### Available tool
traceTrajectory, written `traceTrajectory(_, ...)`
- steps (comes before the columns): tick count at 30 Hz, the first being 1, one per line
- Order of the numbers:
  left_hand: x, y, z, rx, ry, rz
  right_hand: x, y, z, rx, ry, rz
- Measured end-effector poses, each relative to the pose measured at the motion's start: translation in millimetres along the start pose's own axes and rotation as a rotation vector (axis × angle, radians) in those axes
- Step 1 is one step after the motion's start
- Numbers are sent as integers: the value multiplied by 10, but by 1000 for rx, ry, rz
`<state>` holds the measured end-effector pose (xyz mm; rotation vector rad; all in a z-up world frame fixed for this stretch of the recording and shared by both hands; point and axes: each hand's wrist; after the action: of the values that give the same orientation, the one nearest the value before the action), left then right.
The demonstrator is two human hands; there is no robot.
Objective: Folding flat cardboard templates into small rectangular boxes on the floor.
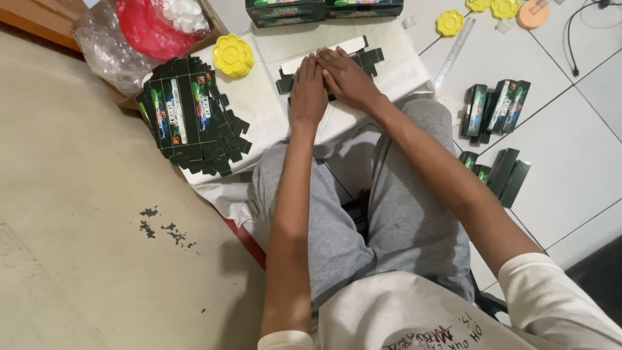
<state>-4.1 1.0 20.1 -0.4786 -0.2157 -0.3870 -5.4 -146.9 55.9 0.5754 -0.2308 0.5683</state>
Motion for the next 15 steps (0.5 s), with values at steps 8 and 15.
traceTrajectory(8,-17,68,-69,27,-18,-39,55,105,172,112,35,-133)
traceTrajectory(15,-36,139,-66,-9,39,-22,-13,-115,101,31,-56,-243)
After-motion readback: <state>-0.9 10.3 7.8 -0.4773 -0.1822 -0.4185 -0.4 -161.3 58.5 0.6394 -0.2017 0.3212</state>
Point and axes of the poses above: each hand's wrist, its own x-axis towards the middle knuckle, its own z-axis out of the back of the hand, y = z × x, and after that the axes turned 8 degrees about -x, right-handed
